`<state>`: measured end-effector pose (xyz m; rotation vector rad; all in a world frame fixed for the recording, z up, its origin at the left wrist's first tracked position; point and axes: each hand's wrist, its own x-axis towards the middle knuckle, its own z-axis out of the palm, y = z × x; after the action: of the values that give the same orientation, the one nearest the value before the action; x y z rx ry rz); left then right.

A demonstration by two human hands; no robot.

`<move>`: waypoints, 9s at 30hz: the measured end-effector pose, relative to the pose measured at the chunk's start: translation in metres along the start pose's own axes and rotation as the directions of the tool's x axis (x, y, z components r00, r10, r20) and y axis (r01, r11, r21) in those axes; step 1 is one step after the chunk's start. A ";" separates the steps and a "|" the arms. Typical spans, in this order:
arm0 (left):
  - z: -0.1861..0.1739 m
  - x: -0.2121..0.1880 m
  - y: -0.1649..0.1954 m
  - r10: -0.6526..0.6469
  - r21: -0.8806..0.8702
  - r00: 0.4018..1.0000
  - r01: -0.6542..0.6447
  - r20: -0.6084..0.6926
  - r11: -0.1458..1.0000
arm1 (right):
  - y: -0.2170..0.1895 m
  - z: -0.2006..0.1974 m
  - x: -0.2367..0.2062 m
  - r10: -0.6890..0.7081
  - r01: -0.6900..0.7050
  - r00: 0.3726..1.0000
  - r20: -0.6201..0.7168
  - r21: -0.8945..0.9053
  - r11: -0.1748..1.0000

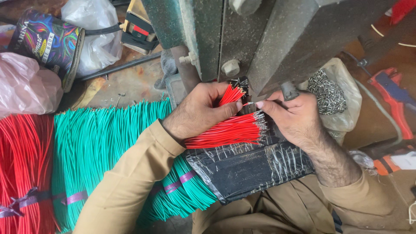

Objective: The person holds a bundle of red insulated wires and, one at a time, inserts the stripped end of a wire with a metal terminal into a bench-mounted crimping press, operates the press to crimp the terminal onto the wire, and places the finished wire back onto the bundle, repeating the cycle continuously.

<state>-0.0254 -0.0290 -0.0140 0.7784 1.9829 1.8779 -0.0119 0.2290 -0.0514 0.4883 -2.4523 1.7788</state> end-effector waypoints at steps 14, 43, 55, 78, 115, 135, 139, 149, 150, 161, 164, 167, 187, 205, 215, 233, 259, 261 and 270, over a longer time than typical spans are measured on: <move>0.006 -0.003 0.016 -0.103 0.013 0.994 0.104 -0.047 0.995 | -0.007 -0.002 -0.003 0.008 -0.011 1.000 0.030 0.086 0.996; 0.002 -0.004 0.011 0.001 0.028 1.000 -0.001 -0.005 1.000 | -0.028 -0.040 -0.034 -0.126 0.138 0.990 0.059 -0.343 0.929; 0.000 0.000 0.012 -0.066 0.068 0.998 0.068 -0.021 0.995 | -0.011 -0.002 -0.003 -0.093 0.094 0.995 -0.023 0.075 0.993; 0.004 -0.002 0.020 -0.059 0.024 0.998 0.058 0.012 0.998 | -0.018 -0.011 -0.010 -0.008 -0.002 0.998 0.064 0.158 0.987; 0.002 -0.002 0.010 -0.032 0.027 0.999 0.032 -0.012 0.999 | -0.005 -0.002 0.001 -0.061 0.061 0.998 -0.026 0.010 0.998; 0.005 -0.005 0.020 -0.045 0.217 0.998 0.037 0.032 0.976 | 0.007 -0.104 -0.004 -0.048 -0.001 0.998 -0.050 -0.701 0.713; 0.005 -0.002 0.023 -0.052 0.207 0.998 0.043 0.040 0.978 | 0.026 -0.120 0.002 -0.132 0.310 0.951 0.280 -0.879 0.363; 0.008 -0.005 0.037 0.017 0.405 0.998 -0.039 0.058 0.913 | 0.024 -0.122 -0.002 -0.032 0.040 0.999 0.026 -0.824 0.566; 0.008 -0.005 0.039 0.045 0.486 0.997 -0.069 0.062 0.871 | 0.026 -0.123 -0.001 -0.068 0.057 0.997 0.023 -0.828 0.558; 0.025 -0.019 0.055 0.103 0.629 0.962 -0.244 0.253 0.738 | 0.019 -0.117 -0.013 0.324 -0.329 0.942 0.085 0.060 0.942; 0.025 -0.019 0.056 0.064 0.635 0.958 -0.234 0.279 0.736 | -0.006 -0.091 -0.031 0.375 -0.368 0.903 0.210 -0.075 0.927; 0.024 -0.018 0.058 0.124 0.641 0.966 -0.244 0.228 0.727 | -0.034 -0.070 -0.043 0.184 -0.057 0.948 0.260 -0.428 0.902; 0.003 -0.007 0.026 -0.032 0.159 0.999 0.033 -0.011 0.987 | 0.008 -0.048 -0.019 0.075 -0.072 0.997 -0.027 0.108 0.992; -0.002 -0.006 0.020 -0.078 0.144 0.996 0.083 -0.040 0.986 | -0.009 0.007 0.004 -0.044 0.044 0.999 0.006 0.015 0.999; -0.001 -0.002 0.017 -0.014 0.235 0.998 0.028 -0.059 0.971 | 0.001 0.002 0.003 0.025 -0.024 1.000 -0.007 0.080 0.997; 0.003 -0.004 0.022 0.024 0.211 0.999 -0.030 0.029 0.977 | -0.030 -0.044 -0.017 -0.109 0.120 0.983 0.144 -0.067 0.991; -0.001 -0.006 0.017 -0.039 0.176 0.998 0.048 -0.054 0.983 | -0.018 0.005 0.001 -0.005 0.003 1.000 0.014 0.136 0.991; -0.001 -0.006 0.018 -0.059 0.113 0.998 0.062 -0.033 0.992 | -0.016 0.005 0.002 0.006 -0.006 1.000 0.010 0.029 1.000; 0.001 -0.004 0.019 -0.091 0.190 0.994 0.100 -0.060 0.977 | -0.003 0.000 0.005 0.067 -0.068 0.998 0.015 0.086 0.994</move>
<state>-0.0187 -0.0308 0.0037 0.6772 2.2173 1.6862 -0.0156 0.2275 -0.0471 0.4283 -2.4361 1.9209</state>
